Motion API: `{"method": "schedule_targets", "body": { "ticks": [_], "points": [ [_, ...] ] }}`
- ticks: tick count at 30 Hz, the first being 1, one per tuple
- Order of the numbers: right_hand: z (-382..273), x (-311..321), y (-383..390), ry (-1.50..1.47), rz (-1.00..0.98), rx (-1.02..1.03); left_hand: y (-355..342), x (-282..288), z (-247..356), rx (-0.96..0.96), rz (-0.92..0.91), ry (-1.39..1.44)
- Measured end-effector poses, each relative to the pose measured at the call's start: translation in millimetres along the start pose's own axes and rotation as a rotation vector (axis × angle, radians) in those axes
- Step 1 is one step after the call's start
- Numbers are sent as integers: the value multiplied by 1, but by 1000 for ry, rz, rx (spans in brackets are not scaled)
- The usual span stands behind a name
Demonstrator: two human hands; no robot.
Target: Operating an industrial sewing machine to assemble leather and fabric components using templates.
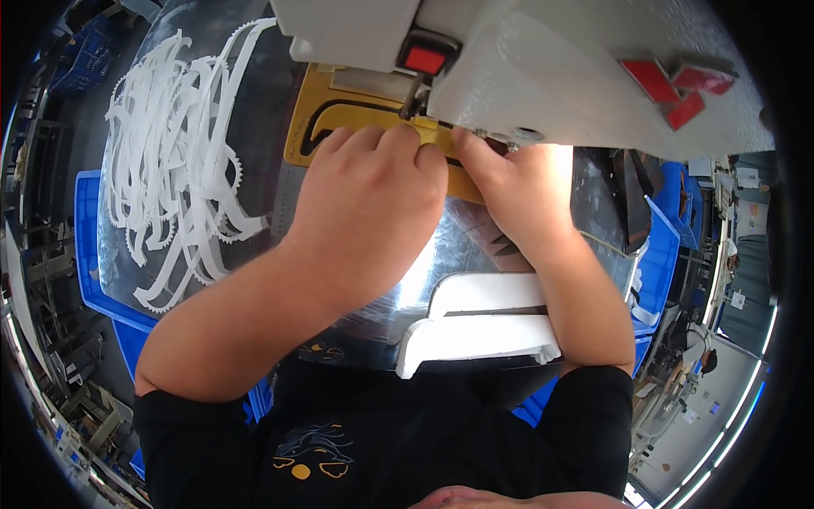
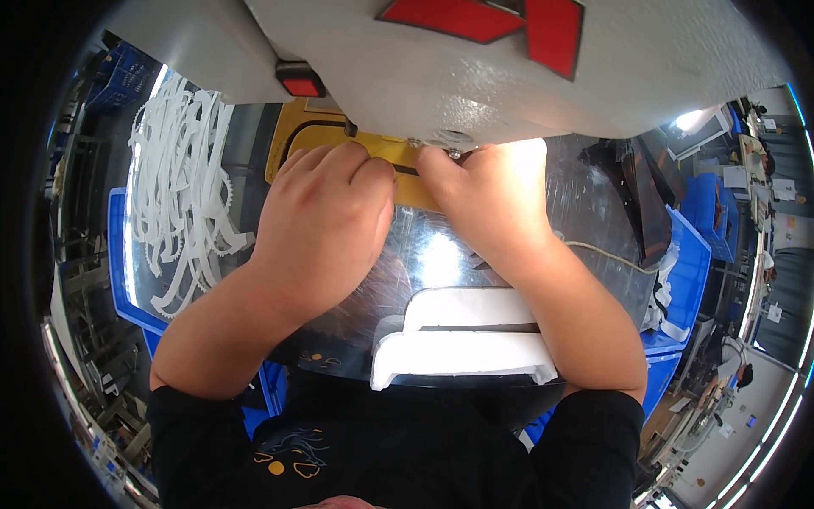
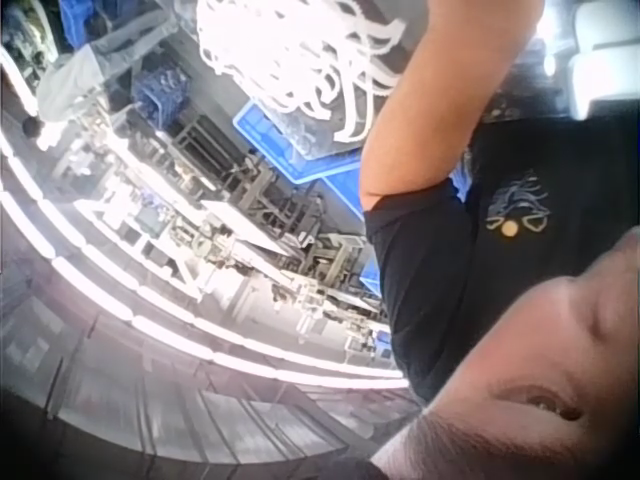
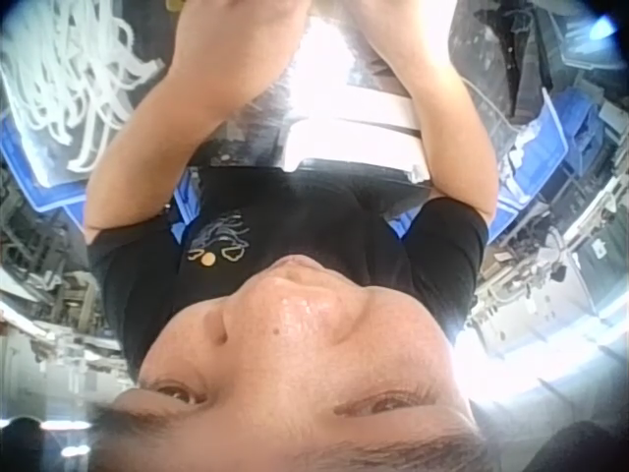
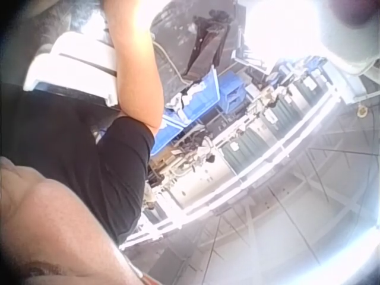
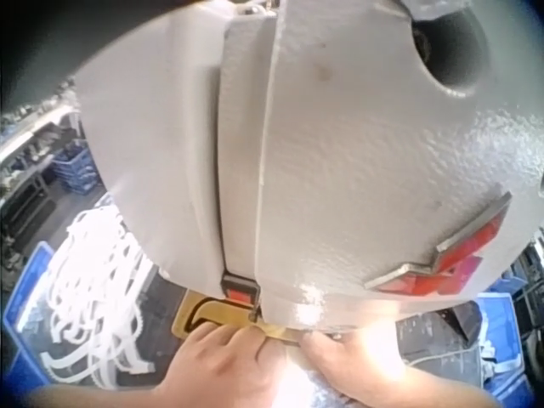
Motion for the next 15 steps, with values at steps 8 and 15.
{"method": "schedule_targets", "body": {
  "ticks": [8,15],
  "points": [
    [-1,3,-1,-15,4,49,1,0,0,4,-9,-8],
    [10,-2,1,-57,-50,-112,2,2,0,-6,9,-10]
  ]
}}
Point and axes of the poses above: each hand's wrist, its own y-axis away from the middle knuckle, its own x-axis out of the back of the hand, z = x × y, the point moved 8 cm from there along -y, towards the middle knuckle, and after that the axes turned 5 degrees about z, right-handed, at the moved point
